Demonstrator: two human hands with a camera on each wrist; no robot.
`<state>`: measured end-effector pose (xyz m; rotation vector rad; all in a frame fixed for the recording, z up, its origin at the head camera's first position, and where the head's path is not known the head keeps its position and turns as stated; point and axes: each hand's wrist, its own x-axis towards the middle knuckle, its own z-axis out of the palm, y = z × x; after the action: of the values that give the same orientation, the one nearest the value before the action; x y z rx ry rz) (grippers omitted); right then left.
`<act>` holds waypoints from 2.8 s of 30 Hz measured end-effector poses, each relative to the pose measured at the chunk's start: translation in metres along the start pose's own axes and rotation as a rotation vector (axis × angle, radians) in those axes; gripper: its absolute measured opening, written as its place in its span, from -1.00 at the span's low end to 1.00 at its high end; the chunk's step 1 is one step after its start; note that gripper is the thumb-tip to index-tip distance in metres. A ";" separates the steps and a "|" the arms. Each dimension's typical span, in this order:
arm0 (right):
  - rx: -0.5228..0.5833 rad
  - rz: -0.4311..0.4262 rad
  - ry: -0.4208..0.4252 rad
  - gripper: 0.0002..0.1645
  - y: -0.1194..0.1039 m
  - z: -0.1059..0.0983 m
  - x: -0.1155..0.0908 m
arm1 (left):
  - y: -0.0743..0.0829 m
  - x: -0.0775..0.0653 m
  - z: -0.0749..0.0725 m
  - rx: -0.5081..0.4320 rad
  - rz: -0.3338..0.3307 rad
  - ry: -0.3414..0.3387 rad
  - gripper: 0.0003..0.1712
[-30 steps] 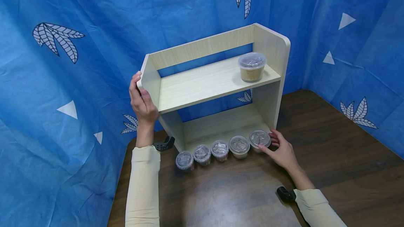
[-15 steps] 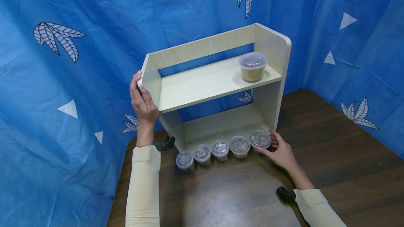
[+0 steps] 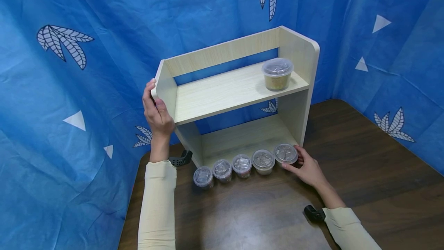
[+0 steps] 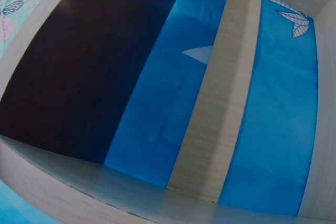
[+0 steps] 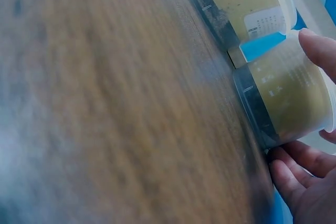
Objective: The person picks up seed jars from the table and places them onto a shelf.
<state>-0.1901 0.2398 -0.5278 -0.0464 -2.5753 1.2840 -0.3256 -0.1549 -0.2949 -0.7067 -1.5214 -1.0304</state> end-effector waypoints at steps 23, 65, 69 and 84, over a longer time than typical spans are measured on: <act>-0.021 0.014 -0.033 0.10 0.000 -0.002 0.002 | 0.000 0.000 -0.001 0.006 0.004 -0.007 -0.56; -0.021 -0.011 0.067 0.03 -0.003 -0.006 -0.001 | 0.001 0.000 -0.002 0.007 -0.002 -0.009 -0.56; -0.017 0.002 0.075 0.05 -0.004 -0.008 -0.001 | 0.001 0.000 -0.002 0.005 -0.004 -0.009 -0.56; -0.006 0.021 0.147 0.03 -0.014 -0.014 -0.002 | 0.001 -0.001 -0.002 0.001 -0.002 -0.004 -0.56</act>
<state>-0.1835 0.2421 -0.5094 -0.1635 -2.4601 1.2318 -0.3240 -0.1565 -0.2957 -0.7069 -1.5263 -1.0306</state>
